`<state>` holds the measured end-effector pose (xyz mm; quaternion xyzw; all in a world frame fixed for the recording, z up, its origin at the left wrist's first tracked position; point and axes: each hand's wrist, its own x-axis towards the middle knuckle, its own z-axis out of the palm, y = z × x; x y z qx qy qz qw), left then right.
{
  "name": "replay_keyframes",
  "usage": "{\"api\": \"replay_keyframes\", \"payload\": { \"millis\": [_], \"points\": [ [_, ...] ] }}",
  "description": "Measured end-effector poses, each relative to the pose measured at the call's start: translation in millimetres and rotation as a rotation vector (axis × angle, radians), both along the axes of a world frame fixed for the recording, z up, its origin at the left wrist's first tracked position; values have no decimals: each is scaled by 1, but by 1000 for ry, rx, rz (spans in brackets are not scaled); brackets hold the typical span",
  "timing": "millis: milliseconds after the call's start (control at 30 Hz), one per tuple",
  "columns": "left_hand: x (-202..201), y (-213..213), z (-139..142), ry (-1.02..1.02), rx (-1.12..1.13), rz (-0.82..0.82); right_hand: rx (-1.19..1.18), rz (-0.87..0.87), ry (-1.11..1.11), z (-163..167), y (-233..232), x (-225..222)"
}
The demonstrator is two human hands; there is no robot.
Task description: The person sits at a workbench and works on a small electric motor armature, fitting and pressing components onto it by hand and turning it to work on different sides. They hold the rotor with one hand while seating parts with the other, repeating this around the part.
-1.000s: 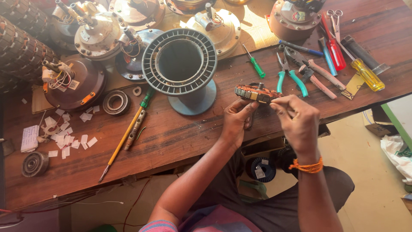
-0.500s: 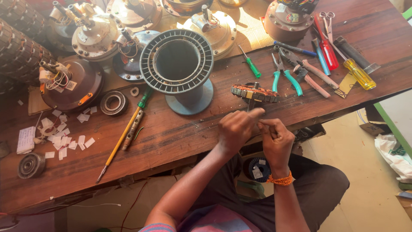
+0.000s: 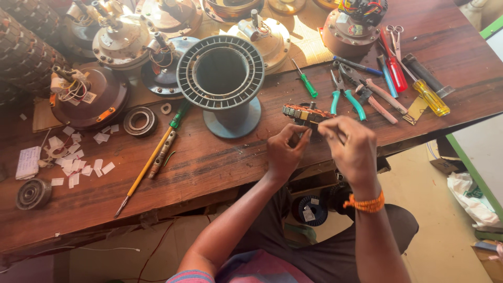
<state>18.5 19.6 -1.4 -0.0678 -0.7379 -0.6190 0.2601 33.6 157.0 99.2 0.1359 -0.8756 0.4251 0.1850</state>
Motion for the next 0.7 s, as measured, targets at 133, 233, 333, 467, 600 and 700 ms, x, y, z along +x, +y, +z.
{"api": "replay_keyframes", "payload": {
  "millis": [133,233,333,467,600,700],
  "points": [
    [-2,5,1,-200,217,-20,-48,52,-99,6,-8,-31],
    [-2,9,1,-244,308,-8,-104,123,-134,5,-7,-44],
    [0,11,0,-204,403,-31,22,46,-264,5,-1,-52],
    [3,8,2,-257,509,-92,-48,193,-378,7,5,-69],
    [3,7,7,-278,478,-104,72,73,-380,5,9,-78],
    [0,7,9,-289,420,-82,-91,95,-284,-1,15,-70]
  ]
}}
